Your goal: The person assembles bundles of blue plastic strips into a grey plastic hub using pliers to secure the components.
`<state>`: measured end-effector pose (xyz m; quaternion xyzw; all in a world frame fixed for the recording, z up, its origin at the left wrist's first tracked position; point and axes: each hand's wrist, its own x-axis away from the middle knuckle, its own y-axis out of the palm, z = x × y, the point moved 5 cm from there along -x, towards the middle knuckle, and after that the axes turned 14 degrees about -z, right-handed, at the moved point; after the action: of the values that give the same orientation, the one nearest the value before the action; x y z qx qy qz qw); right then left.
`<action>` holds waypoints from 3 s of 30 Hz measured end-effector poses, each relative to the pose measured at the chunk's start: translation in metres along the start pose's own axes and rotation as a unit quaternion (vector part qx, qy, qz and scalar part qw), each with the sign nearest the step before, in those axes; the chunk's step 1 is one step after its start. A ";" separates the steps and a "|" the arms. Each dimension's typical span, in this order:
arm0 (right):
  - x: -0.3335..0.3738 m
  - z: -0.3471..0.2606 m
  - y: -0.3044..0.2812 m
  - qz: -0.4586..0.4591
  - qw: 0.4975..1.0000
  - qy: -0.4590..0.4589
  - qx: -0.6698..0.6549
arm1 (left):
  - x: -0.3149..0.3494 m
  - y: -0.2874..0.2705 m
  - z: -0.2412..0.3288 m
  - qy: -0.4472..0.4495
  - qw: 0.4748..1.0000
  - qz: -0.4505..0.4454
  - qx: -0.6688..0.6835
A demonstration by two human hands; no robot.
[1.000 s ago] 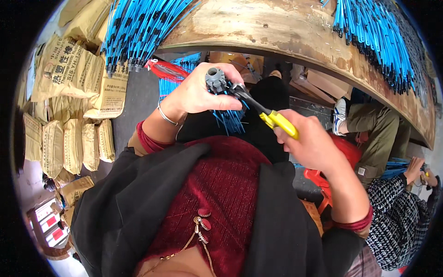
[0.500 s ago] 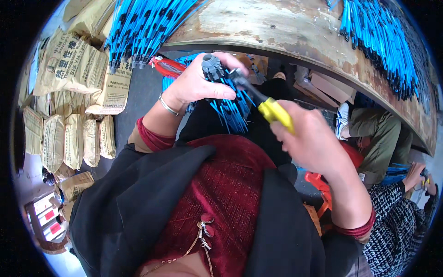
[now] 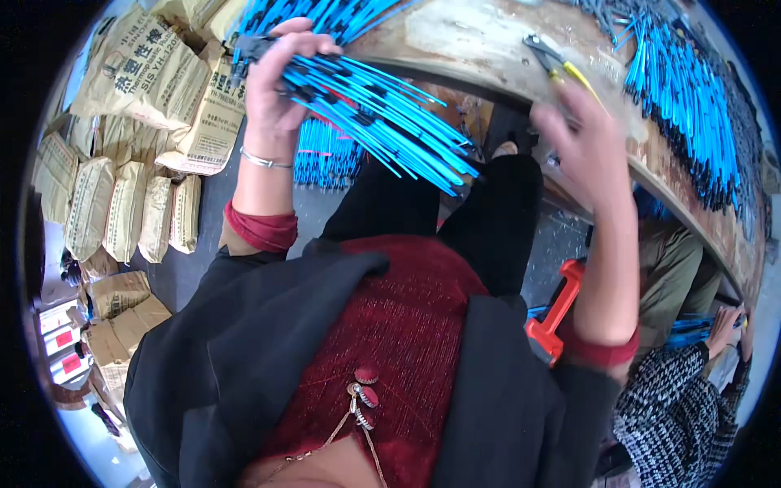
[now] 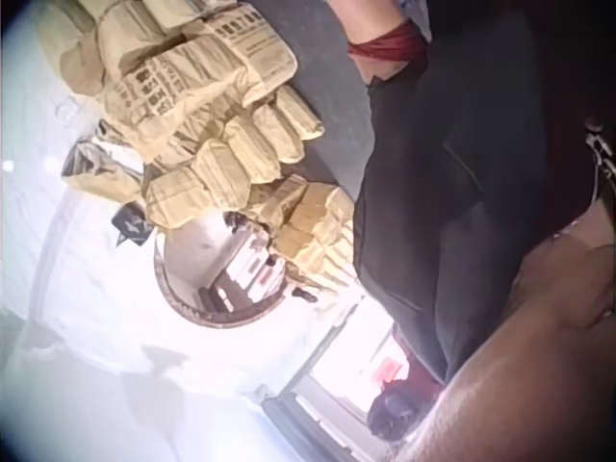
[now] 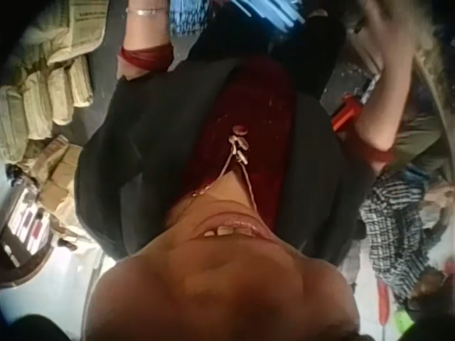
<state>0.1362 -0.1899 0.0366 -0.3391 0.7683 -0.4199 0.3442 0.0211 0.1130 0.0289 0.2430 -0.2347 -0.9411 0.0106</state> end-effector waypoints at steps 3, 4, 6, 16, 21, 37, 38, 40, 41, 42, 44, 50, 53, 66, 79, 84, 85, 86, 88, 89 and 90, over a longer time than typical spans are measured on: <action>0.062 -0.080 0.022 -0.398 0.763 -0.132 -0.492 | -0.006 -0.002 0.014 0.034 0.994 0.039 0.101; 0.074 -0.088 0.039 -0.342 0.814 -0.153 -0.445 | -0.011 0.002 0.011 0.041 0.985 0.058 0.155; 0.082 -0.090 0.080 -0.222 0.859 -0.044 -0.459 | -0.018 0.016 -0.008 0.032 0.978 0.069 0.194; 0.067 -0.019 0.029 0.312 0.669 -0.189 -0.648 | 0.013 0.076 -0.122 -0.035 0.930 0.062 0.360; 0.064 -0.006 0.003 0.250 0.717 -0.262 -0.596 | 0.032 0.095 -0.141 -0.135 0.909 0.128 0.372; 0.050 -0.045 0.083 0.085 0.920 0.117 -0.365 | 0.061 0.095 -0.105 -0.203 0.926 -0.266 -0.174; 0.048 -0.047 0.086 0.085 0.924 0.122 -0.353 | 0.060 0.092 -0.108 -0.221 0.919 -0.264 -0.191; 0.043 -0.047 0.090 0.055 0.909 0.112 -0.398 | 0.062 0.090 -0.116 -0.257 0.905 -0.259 -0.220; 0.039 -0.047 0.092 0.031 0.892 0.098 -0.441 | 0.063 0.088 -0.118 -0.260 0.906 -0.256 -0.216; 0.036 -0.048 0.093 0.006 0.872 0.084 -0.483 | 0.064 0.085 -0.120 -0.266 0.911 -0.239 -0.207; 0.030 -0.046 0.094 -0.012 0.868 0.109 -0.484 | 0.065 0.079 -0.122 -0.273 0.920 -0.202 -0.193; 0.022 -0.036 0.102 -0.036 0.854 0.126 -0.504 | 0.061 0.066 -0.132 -0.296 0.891 -0.248 -0.239; 0.021 -0.047 0.097 -0.050 0.837 0.103 -0.535 | 0.065 0.071 -0.123 -0.294 0.909 -0.229 -0.185; 0.034 -0.037 0.106 -0.136 0.879 0.082 -0.450 | 0.064 0.065 -0.115 -0.265 0.945 -0.167 -0.099; 0.067 -0.051 0.150 -0.092 0.861 -0.005 -0.501 | 0.064 0.070 -0.116 -0.287 0.929 -0.230 -0.037; 0.072 -0.029 0.155 -0.044 0.761 0.163 -0.627 | 0.068 0.076 -0.137 -0.282 0.930 -0.235 -0.007; 0.071 -0.025 0.154 -0.059 0.757 0.146 -0.634 | 0.064 0.079 -0.137 -0.277 0.927 -0.254 -0.023; 0.072 -0.022 0.154 -0.075 0.752 0.130 -0.642 | 0.061 0.083 -0.136 -0.271 0.923 -0.272 -0.039; 0.077 -0.017 0.156 -0.073 0.737 0.115 -0.662 | 0.059 0.088 -0.140 -0.271 0.917 -0.289 -0.047; 0.073 -0.017 0.153 -0.072 0.728 0.085 -0.677 | 0.054 0.088 -0.140 -0.275 0.913 -0.295 -0.060; 0.069 -0.016 0.150 -0.072 0.717 0.055 -0.691 | 0.049 0.089 -0.140 -0.279 0.909 -0.300 -0.073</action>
<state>0.0514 -0.1761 -0.1056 -0.5130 0.8358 0.1862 -0.0595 0.0340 -0.0337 -0.0616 0.0285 -0.0745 -0.9440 -0.3202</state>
